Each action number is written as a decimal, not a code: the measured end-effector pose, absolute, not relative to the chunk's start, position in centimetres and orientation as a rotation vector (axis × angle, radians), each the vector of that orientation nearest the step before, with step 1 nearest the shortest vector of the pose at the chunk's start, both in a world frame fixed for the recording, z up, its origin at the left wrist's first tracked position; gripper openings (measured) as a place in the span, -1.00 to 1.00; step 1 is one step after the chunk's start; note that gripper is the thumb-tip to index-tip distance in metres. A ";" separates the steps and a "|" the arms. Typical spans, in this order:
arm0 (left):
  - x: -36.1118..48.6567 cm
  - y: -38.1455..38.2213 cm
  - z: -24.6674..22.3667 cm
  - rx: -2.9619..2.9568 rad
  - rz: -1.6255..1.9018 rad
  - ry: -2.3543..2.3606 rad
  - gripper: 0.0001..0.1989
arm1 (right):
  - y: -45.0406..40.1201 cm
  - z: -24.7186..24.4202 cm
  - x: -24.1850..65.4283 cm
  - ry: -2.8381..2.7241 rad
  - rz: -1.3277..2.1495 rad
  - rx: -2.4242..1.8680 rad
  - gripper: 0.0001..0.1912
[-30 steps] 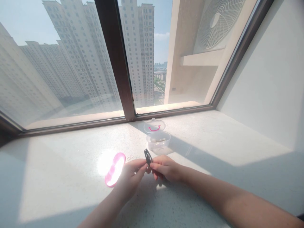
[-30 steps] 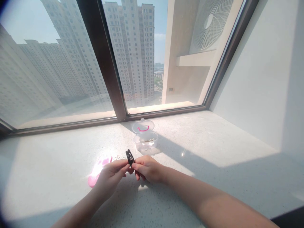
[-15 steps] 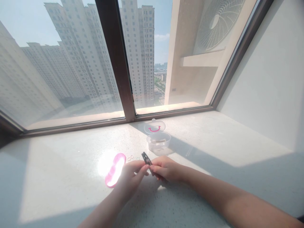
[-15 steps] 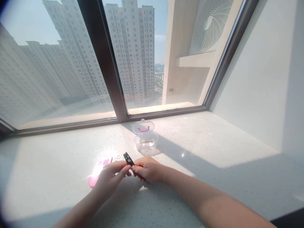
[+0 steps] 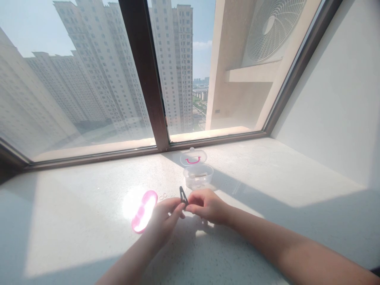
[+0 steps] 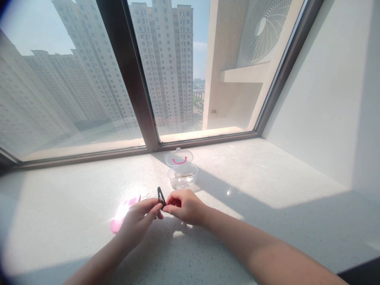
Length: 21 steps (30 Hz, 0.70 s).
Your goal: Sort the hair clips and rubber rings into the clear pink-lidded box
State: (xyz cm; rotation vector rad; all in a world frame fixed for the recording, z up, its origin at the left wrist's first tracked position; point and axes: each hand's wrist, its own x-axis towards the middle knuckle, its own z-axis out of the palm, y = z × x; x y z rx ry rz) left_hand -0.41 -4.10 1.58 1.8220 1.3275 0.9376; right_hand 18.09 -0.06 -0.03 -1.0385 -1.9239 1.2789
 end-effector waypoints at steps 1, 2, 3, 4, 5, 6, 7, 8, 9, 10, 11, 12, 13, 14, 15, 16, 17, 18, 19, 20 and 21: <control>-0.4 -4.1 1.5 1.847 0.977 1.303 -0.74 | -0.1 -0.1 18.1 -1.879 1.331 -1.017 -0.88; -0.4 -4.1 1.5 1.874 1.024 1.278 -0.75 | -0.2 -0.1 18.0 -1.830 1.378 -0.990 -0.87; -0.4 -4.2 1.5 1.898 1.075 1.252 -0.77 | -0.3 -0.1 18.0 -1.786 1.405 -0.955 -0.86; -0.4 -4.2 1.5 1.916 1.122 1.227 -0.79 | -0.4 -0.1 18.0 -1.751 1.405 -0.916 -0.85; -0.4 -4.2 1.5 1.925 1.160 1.206 -0.81 | -0.5 0.0 17.9 -1.727 1.386 -0.876 -0.84; -0.4 -4.3 1.5 1.929 1.189 1.188 -0.81 | -0.7 0.1 17.8 -1.706 1.361 -0.842 -0.84; -0.4 -4.3 1.5 1.930 1.220 1.171 -0.82 | -0.9 0.1 17.7 -1.681 1.343 -0.816 -0.84; -0.4 -4.3 1.5 1.935 1.250 1.151 -0.82 | -1.1 0.2 17.6 -1.652 1.330 -0.801 -0.84; -0.4 -4.3 1.5 1.942 1.282 1.131 -0.82 | -1.3 0.3 17.5 -1.626 1.321 -0.792 -0.84; -0.4 -4.3 1.4 1.948 1.304 1.116 -0.82 | -1.5 0.4 17.4 -1.607 1.311 -0.784 -0.84; -0.4 -4.3 1.4 1.953 1.311 1.106 -0.82 | -1.7 0.5 17.4 -1.606 1.296 -0.774 -0.83; -0.5 -4.3 1.3 1.954 1.307 1.106 -0.81 | -1.7 0.6 17.4 -1.623 1.268 -0.765 -0.83; -0.6 -4.3 1.2 1.953 1.297 1.115 -0.80 | -1.6 0.7 17.6 -1.651 1.215 -0.760 -0.84; -0.7 -4.2 1.1 1.950 1.284 1.131 -0.79 | -1.4 0.8 17.9 -1.692 1.140 -0.760 -0.84; -0.9 -4.1 1.1 1.943 1.276 1.156 -0.78 | -1.0 0.8 18.3 -1.722 1.023 -0.785 -0.85; -1.1 -3.9 1.1 1.937 1.272 1.182 -0.77 | -0.4 0.8 18.8 -1.729 0.870 -0.823 -0.86; -1.3 -3.7 1.0 1.929 1.264 1.212 -0.77 | 0.4 0.7 19.5 -1.729 0.712 -0.877 -0.86; -1.6 -3.5 1.0 1.917 1.239 1.253 -0.79 | 1.2 0.6 20.2 -1.717 0.579 -0.943 -0.86; -1.9 -3.2 1.1 1.908 1.220 1.284 -0.82 | 2.0 0.4 20.9 -1.718 0.504 -0.991 -0.86; -2.2 -2.9 1.1 1.899 1.217 1.311 -0.84 | 2.9 0.2 21.6 -1.702 0.474 -1.045 -0.85; -2.4 -2.6 1.1 1.887 1.231 1.328 -0.85 | 3.6 0.0 22.2 -1.691 0.458 -1.100 -0.85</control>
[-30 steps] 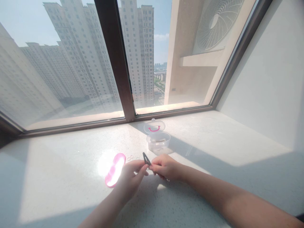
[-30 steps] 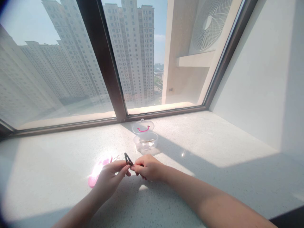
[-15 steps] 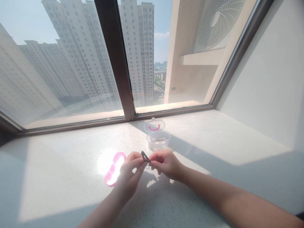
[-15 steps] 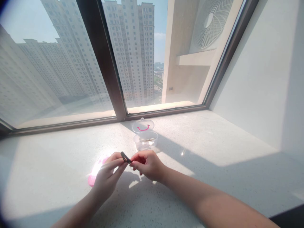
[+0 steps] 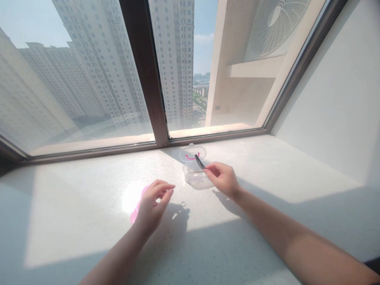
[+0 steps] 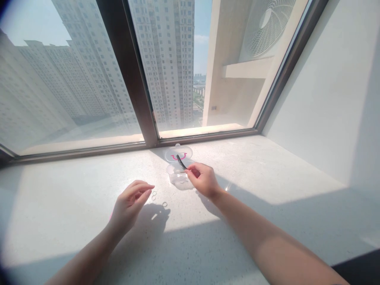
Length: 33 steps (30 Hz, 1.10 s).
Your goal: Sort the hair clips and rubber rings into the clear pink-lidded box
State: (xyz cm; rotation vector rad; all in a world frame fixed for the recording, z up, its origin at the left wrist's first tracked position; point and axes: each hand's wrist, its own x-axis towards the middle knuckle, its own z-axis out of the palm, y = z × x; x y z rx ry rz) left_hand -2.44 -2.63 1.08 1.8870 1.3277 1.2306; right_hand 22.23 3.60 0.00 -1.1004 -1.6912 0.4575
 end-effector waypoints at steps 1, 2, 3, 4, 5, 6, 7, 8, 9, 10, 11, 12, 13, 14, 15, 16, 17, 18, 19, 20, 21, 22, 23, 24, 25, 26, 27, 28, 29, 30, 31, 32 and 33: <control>-2.7 -2.4 1.1 1.869 1.248 1.350 -0.85 | 4.2 -0.2 22.8 -1.707 0.437 -1.141 -0.84; -2.8 -2.3 1.1 1.841 1.268 1.373 -0.85 | 4.7 -0.4 23.2 -1.731 0.406 -1.174 -0.84; -2.9 -2.2 1.1 1.809 1.293 1.396 -0.85 | 5.0 -0.6 23.4 -1.733 0.374 -1.202 -0.84; -3.0 -2.2 1.2 1.776 1.311 1.418 -0.85 | 5.3 -0.8 23.6 -1.727 0.366 -1.225 -0.83; -3.0 -2.2 1.2 1.748 1.323 1.437 -0.85 | 5.4 -1.0 23.6 -1.721 0.372 -1.238 -0.82; -3.0 -2.3 1.3 1.728 1.326 1.452 -0.84 | 5.4 -1.1 23.6 -1.719 0.383 -1.243 -0.82; -3.0 -2.4 1.4 1.718 1.322 1.463 -0.83 | 5.5 -1.2 23.5 -1.721 0.396 -1.246 -0.81; -2.9 -2.5 1.5 1.717 1.313 1.471 -0.83 | 5.4 -1.2 23.4 -1.727 0.406 -1.247 -0.80; -2.9 -2.6 1.6 1.722 1.304 1.475 -0.83 | 5.4 -1.2 23.3 -1.735 0.411 -1.249 -0.80; -2.9 -2.6 1.7 1.730 1.300 1.475 -0.83 | 5.4 -1.2 23.3 -1.744 0.413 -1.253 -0.79; -2.9 -2.6 1.8 1.736 1.304 1.472 -0.83 | 5.4 -1.2 23.2 -1.751 0.412 -1.257 -0.79; -3.0 -2.6 1.8 1.740 1.313 1.470 -0.84 | 5.4 -1.1 23.3 -1.757 0.409 -1.260 -0.78; -3.0 -2.6 1.8 1.742 1.326 1.469 -0.84 | 5.4 -1.0 23.3 -1.762 0.405 -1.264 -0.78; -3.1 -2.6 1.9 1.738 1.343 1.468 -0.85 | 5.3 -1.0 23.3 -1.767 0.400 -1.267 -0.78; -3.1 -2.5 1.9 1.731 1.360 1.470 -0.85 | 5.3 -0.9 23.4 -1.772 0.397 -1.271 -0.78; -3.2 -2.5 2.0 1.721 1.379 1.474 -0.86 | 5.3 -0.9 23.4 -1.776 0.399 -1.271 -0.78; -3.2 -2.5 2.1 1.714 1.393 1.475 -0.86 | 5.2 -0.8 23.4 -1.779 0.413 -1.264 -0.78; -3.3 -2.5 2.2 1.710 1.405 1.474 -0.86 | 5.2 -0.8 23.4 -1.780 0.438 -1.249 -0.79; -3.4 -2.5 2.4 1.710 1.413 1.472 -0.87 | 5.2 -0.8 23.4 -1.779 0.472 -1.227 -0.80; -3.5 -2.5 2.6 1.712 1.422 1.474 -0.87 | 5.2 -0.8 23.4 -1.775 0.507 -1.205 -0.80; -3.7 -2.5 2.8 1.714 1.433 1.480 -0.87 | 5.2 -0.8 23.4 -1.768 0.539 -1.187 -0.81; -3.9 -2.5 3.0 1.713 1.446 1.492 -0.86 | 5.2 -0.8 23.4 -1.760 0.560 -1.177 -0.81; -4.1 -2.4 3.2 1.709 1.460 1.509 -0.86 | 5.2 -0.9 23.4 -1.754 0.568 -1.177 -0.81; -4.4 -2.3 3.3 1.701 1.477 1.526 -0.85 | 5.3 -0.9 23.4 -1.750 0.562 -1.185 -0.81; -4.7 -2.2 3.3 1.691 1.495 1.538 -0.85 | 5.3 -1.0 23.4 -1.748 0.550 -1.197 -0.80; -5.0 -2.0 3.3 1.680 1.507 1.545 -0.85 | 5.4 -1.1 23.4 -1.749 0.537 -1.210 -0.80; -5.3 -1.8 3.2 1.665 1.523 1.549 -0.86 | 5.4 -1.1 23.4 -1.751 0.526 -1.223 -0.79; -5.6 -1.6 3.1 1.653 1.535 1.554 -0.86 | 5.4 -1.2 23.5 -1.753 0.518 -1.235 -0.78; -5.9 -1.4 2.9 1.641 1.543 1.561 -0.86 | 5.5 -1.2 23.5 -1.756 0.511 -1.246 -0.77; -6.1 -1.3 2.7 1.633 1.549 1.568 -0.86 | 5.5 -1.3 23.5 -1.758 0.504 -1.254 -0.76; -6.2 -1.2 2.6 1.626 1.552 1.573 -0.85 | 5.5 -1.3 23.5 -1.761 0.497 -1.260 -0.76; -6.3 -1.1 2.5 1.620 1.555 1.579 -0.84 | 5.5 -1.3 23.6 -1.764 0.488 -1.262 -0.75; -6.4 -1.0 2.5 1.615 1.558 1.589 -0.83 | 5.5 -1.3 23.6 -1.766 0.478 -1.262 -0.75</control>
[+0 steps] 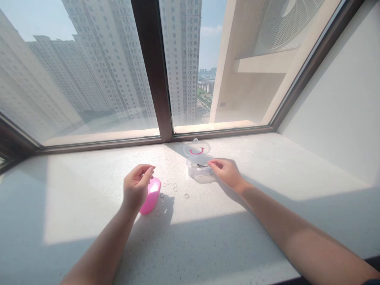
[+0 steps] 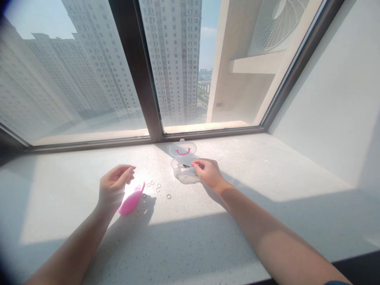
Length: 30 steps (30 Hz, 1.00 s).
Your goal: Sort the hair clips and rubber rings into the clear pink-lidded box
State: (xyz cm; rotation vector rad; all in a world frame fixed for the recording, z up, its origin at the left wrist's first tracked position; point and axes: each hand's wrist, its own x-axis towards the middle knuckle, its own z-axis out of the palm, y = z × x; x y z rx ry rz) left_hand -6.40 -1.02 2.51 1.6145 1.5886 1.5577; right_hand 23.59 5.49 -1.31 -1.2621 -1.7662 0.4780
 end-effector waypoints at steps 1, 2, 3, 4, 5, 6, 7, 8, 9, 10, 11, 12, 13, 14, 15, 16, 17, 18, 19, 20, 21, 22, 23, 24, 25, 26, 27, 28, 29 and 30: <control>-6.4 -1.0 2.6 1.614 1.548 1.605 -0.82 | 5.5 -1.3 23.6 -1.767 0.468 -1.260 -0.74; -6.5 -0.9 2.7 1.629 1.510 1.632 -0.81 | 5.4 -1.2 23.6 -1.766 0.459 -1.257 -0.74; -6.5 -0.9 2.9 1.662 1.440 1.677 -0.80 | 5.3 -1.1 23.7 -1.763 0.451 -1.253 -0.73; -6.6 -0.8 3.1 1.709 1.337 1.742 -0.77 | 5.3 -1.0 23.7 -1.758 0.444 -1.246 -0.73; -6.8 -0.7 3.3 1.763 1.207 1.823 -0.74 | 5.2 -0.9 23.6 -1.750 0.440 -1.237 -0.72; -6.9 -0.7 3.4 1.816 1.067 1.912 -0.68 | 5.1 -0.8 23.6 -1.742 0.439 -1.223 -0.72; -7.2 -0.6 3.6 1.854 0.933 2.003 -0.61 | 5.0 -0.8 23.6 -1.736 0.442 -1.206 -0.72; -7.4 -0.5 3.6 1.874 0.815 2.087 -0.53 | 4.9 -0.7 23.5 -1.731 0.446 -1.189 -0.72; -7.7 -0.4 3.6 1.878 0.714 2.155 -0.44 | 4.8 -0.7 23.5 -1.728 0.450 -1.173 -0.72; -8.0 -0.4 3.4 1.873 0.627 2.199 -0.38 | 4.8 -0.7 23.4 -1.727 0.454 -1.160 -0.72; -8.2 -0.3 3.3 1.871 0.545 2.220 -0.32 | 4.7 -0.8 23.3 -1.728 0.458 -1.148 -0.72; -8.3 -0.3 3.0 1.876 0.476 2.225 -0.29 | 4.7 -0.8 23.2 -1.730 0.461 -1.138 -0.72; -8.3 -0.3 2.7 1.889 0.418 2.215 -0.28 | 4.6 -0.9 23.1 -1.731 0.463 -1.128 -0.72; -8.3 -0.4 2.5 1.911 0.375 2.199 -0.28 | 4.6 -0.9 23.0 -1.733 0.466 -1.118 -0.71; -8.1 -0.4 2.2 1.939 0.352 2.190 -0.29 | 4.6 -1.0 22.9 -1.737 0.469 -1.109 -0.71; -8.0 -0.5 2.0 1.970 0.336 2.188 -0.31 | 4.6 -1.0 22.8 -1.743 0.474 -1.099 -0.71; -7.8 -0.5 1.8 1.996 0.325 2.188 -0.34 | 4.6 -1.0 22.8 -1.746 0.478 -1.089 -0.71; -7.6 -0.6 1.7 2.010 0.315 2.192 -0.36 | 4.6 -1.0 22.8 -1.745 0.480 -1.080 -0.72; -7.5 -0.6 1.6 2.015 0.304 2.196 -0.38 | 4.6 -1.0 22.8 -1.738 0.481 -1.072 -0.72; -7.4 -0.6 1.6 2.016 0.295 2.196 -0.40 | 4.6 -1.0 22.8 -1.726 0.480 -1.064 -0.73; -7.4 -0.7 1.6 2.012 0.290 2.195 -0.42 | 4.6 -1.0 22.8 -1.711 0.477 -1.059 -0.73; -7.4 -0.7 1.7 2.008 0.291 2.191 -0.43 | 4.6 -1.0 22.8 -1.696 0.474 -1.057 -0.73; -7.4 -0.7 1.9 2.005 0.297 2.184 -0.44 | 4.7 -1.1 22.9 -1.686 0.473 -1.056 -0.73; -7.5 -0.7 2.1 2.003 0.310 2.175 -0.44 | 4.7 -1.1 22.9 -1.682 0.474 -1.056 -0.74; -7.6 -0.7 2.3 1.995 0.329 2.170 -0.44 | 4.7 -1.1 23.0 -1.682 0.475 -1.055 -0.74; -7.7 -0.8 2.6 1.981 0.351 2.168 -0.43 | 4.7 -1.1 23.0 -1.685 0.476 -1.053 -0.74; -7.8 -0.8 2.8 1.962 0.379 2.171 -0.42 | 4.7 -1.1 23.0 -1.687 0.476 -1.051 -0.74; -8.0 -0.8 3.1 1.943 0.412 2.174 -0.41 | 4.7 -1.1 23.1 -1.689 0.473 -1.050 -0.74; -8.1 -0.9 3.3 1.932 0.451 2.169 -0.41 | 4.7 -1.0 23.1 -1.687 0.469 -1.051 -0.73; -8.2 -0.9 3.5 1.933 0.497 2.153 -0.40 | 4.7 -1.0 23.1 -1.684 0.463 -1.053 -0.73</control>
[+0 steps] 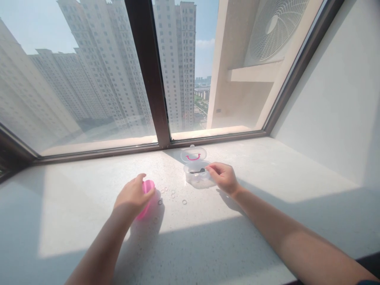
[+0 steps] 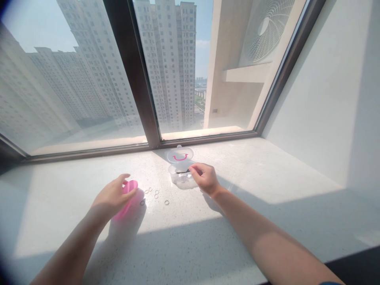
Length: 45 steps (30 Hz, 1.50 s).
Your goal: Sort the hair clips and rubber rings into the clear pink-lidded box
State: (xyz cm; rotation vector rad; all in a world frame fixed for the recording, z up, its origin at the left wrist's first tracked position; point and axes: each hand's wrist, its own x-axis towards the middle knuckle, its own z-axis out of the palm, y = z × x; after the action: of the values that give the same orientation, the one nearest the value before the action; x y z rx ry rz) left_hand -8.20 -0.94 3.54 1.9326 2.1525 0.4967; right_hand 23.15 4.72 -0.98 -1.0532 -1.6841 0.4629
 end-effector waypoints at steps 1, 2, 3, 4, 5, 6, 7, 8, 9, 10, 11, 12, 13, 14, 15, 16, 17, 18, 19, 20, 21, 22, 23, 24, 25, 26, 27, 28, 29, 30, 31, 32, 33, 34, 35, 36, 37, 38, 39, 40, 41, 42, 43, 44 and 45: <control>-8.3 -1.0 3.7 1.948 0.552 2.126 -0.40 | 4.7 -0.9 23.2 -1.680 0.458 -1.057 -0.73; -8.3 -1.1 3.9 1.980 0.624 2.090 -0.41 | 4.7 -0.9 23.2 -1.678 0.454 -1.060 -0.72; -8.3 -1.2 4.1 2.023 0.714 2.046 -0.41 | 4.7 -0.8 23.2 -1.676 0.453 -1.062 -0.72; -8.2 -1.4 4.3 2.064 0.813 1.992 -0.43 | 4.7 -0.8 23.2 -1.676 0.452 -1.061 -0.72; -8.0 -1.5 4.4 2.090 0.916 1.932 -0.44 | 4.7 -0.7 23.2 -1.677 0.451 -1.058 -0.72; -7.8 -1.6 4.6 2.099 1.013 1.860 -0.46 | 4.6 -0.6 23.2 -1.680 0.454 -1.051 -0.72; -7.6 -1.8 4.7 2.083 1.089 1.778 -0.48 | 4.5 -0.5 23.2 -1.689 0.463 -1.040 -0.72; -7.4 -1.9 4.8 2.047 1.147 1.688 -0.49 | 4.4 -0.4 23.2 -1.701 0.477 -1.025 -0.71; -7.2 -1.9 4.7 2.010 1.186 1.589 -0.50 | 4.2 -0.4 23.1 -1.717 0.495 -1.004 -0.71; -7.0 -2.0 4.6 1.976 1.218 1.494 -0.51 | 4.0 -0.3 23.1 -1.737 0.513 -0.977 -0.72; -6.8 -2.0 4.5 1.953 1.239 1.400 -0.51 | 3.8 -0.2 23.1 -1.764 0.530 -0.943 -0.72; -6.6 -2.0 4.3 1.939 1.257 1.309 -0.51 | 3.6 -0.1 23.0 -1.796 0.542 -0.900 -0.73; -6.3 -2.1 4.1 1.931 1.268 1.229 -0.51 | 3.4 0.0 23.0 -1.836 0.551 -0.847 -0.73; -6.1 -2.2 3.9 1.930 1.268 1.156 -0.51 | 3.1 0.1 22.8 -1.882 0.560 -0.783 -0.73; -5.8 -2.3 3.8 1.934 1.275 1.096 -0.53 | 2.8 0.2 22.7 -1.929 0.571 -0.712 -0.71; -5.5 -2.4 3.7 1.945 1.268 1.058 -0.55 | 2.6 0.3 22.5 -1.973 0.584 -0.639 -0.66; -5.1 -2.6 3.6 1.960 1.265 1.033 -0.58 | 2.3 0.4 22.2 -2.005 0.592 -0.574 -0.57; -4.8 -2.8 3.6 1.971 1.269 1.024 -0.60 | 2.1 0.6 21.9 -2.037 0.593 -0.524 -0.47; -4.4 -2.9 3.5 1.979 1.275 1.019 -0.62 | 1.9 0.7 21.6 -2.076 0.582 -0.487 -0.36; -4.1 -3.0 3.5 1.983 1.289 1.015 -0.63 | 1.6 0.9 21.3 -2.131 0.569 -0.460 -0.27; -3.8 -3.1 3.3 1.985 1.302 1.011 -0.64 | 1.4 1.0 21.1 -2.190 0.551 -0.441 -0.20; -3.6 -3.1 3.2 1.984 1.309 1.002 -0.64 | 1.3 1.1 20.8 -2.247 0.530 -0.438 -0.16; -3.4 -3.1 2.9 1.981 1.310 0.989 -0.64 | 1.2 1.2 20.7 -2.292 0.507 -0.451 -0.12; -3.3 -3.0 2.7 1.977 1.306 0.973 -0.64 | 1.1 1.2 20.6 -2.326 0.484 -0.474 -0.10; -3.2 -3.0 2.5 1.973 1.299 0.954 -0.65 | 1.1 1.2 20.5 -2.349 0.461 -0.503 -0.08; -3.2 -2.9 2.3 1.971 1.291 0.940 -0.66 | 1.1 1.1 20.5 -2.364 0.441 -0.532 -0.08; -3.2 -2.9 2.1 1.974 1.283 0.932 -0.68 | 1.2 1.0 20.5 -2.373 0.428 -0.553 -0.09; -3.1 -2.9 2.0 1.978 1.277 0.929 -0.70 | 1.3 0.8 20.6 -2.374 0.421 -0.561 -0.12; -3.1 -2.9 1.9 1.983 1.269 0.934 -0.72 | 1.5 0.6 20.6 -2.365 0.419 -0.560 -0.18; -3.1 -2.9 1.9 1.987 1.258 0.942 -0.74 | 1.7 0.5 20.6 -2.349 0.420 -0.554 -0.25; -3.1 -3.0 1.9 1.993 1.245 0.952 -0.77 | 1.8 0.3 20.6 -2.329 0.419 -0.548 -0.31; -3.1 -3.0 1.8 2.004 1.232 0.965 -0.80 | 1.9 0.2 20.7 -2.305 0.415 -0.541 -0.36; -3.0 -3.0 1.8 2.023 1.217 0.984 -0.83 | 2.0 0.2 20.6 -2.280 0.408 -0.534 -0.38; -3.0 -3.1 1.8 2.054 1.205 1.016 -0.85 | 2.0 0.2 20.6 -2.258 0.400 -0.531 -0.39; -3.0 -3.1 1.8 2.096 1.197 1.057 -0.87 | 2.0 0.2 20.6 -2.238 0.392 -0.529 -0.39; -3.0 -3.0 1.7 2.143 1.196 1.102 -0.87 | 2.0 0.3 20.6 -2.220 0.385 -0.530 -0.39; -3.0 -3.0 1.7 2.188 1.196 1.148 -0.85 | 2.1 0.4 20.7 -2.205 0.377 -0.537 -0.42; -3.0 -2.9 1.7 2.220 1.198 1.192 -0.79 | 2.2 0.4 20.9 -2.195 0.368 -0.551 -0.46; -3.0 -2.9 1.6 2.231 1.202 1.232 -0.73 | 2.4 0.5 21.1 -2.184 0.356 -0.569 -0.51; -2.9 -2.8 1.6 2.223 1.207 1.268 -0.67 | 2.7 0.5 21.4 -2.165 0.342 -0.597 -0.56; -2.9 -2.7 1.6 2.200 1.208 1.305 -0.63 | 3.1 0.5 21.8 -2.148 0.331 -0.623 -0.60; -2.9 -2.6 1.6 2.171 1.208 1.343 -0.62 | 3.6 0.4 22.3 -2.095 0.316 -0.653 -0.62; -3.0 -2.5 1.6 2.143 1.210 1.375 -0.63 | 4.2 0.2 22.8 -2.033 0.314 -0.727 -0.61; -3.0 -2.4 1.6 2.124 1.213 1.399 -0.65 | 4.7 0.1 23.3 -1.983 0.320 -0.825 -0.61; -3.1 -2.3 1.6 2.118 1.212 1.413 -0.67 | 5.3 -0.2 23.8 -1.949 0.317 -0.899 -0.63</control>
State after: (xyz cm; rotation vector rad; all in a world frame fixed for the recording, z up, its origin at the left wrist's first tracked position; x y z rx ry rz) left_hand -3.05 -2.29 1.57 2.1181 1.4135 1.2122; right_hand 23.77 5.30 -0.16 -0.8995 -1.9488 0.3167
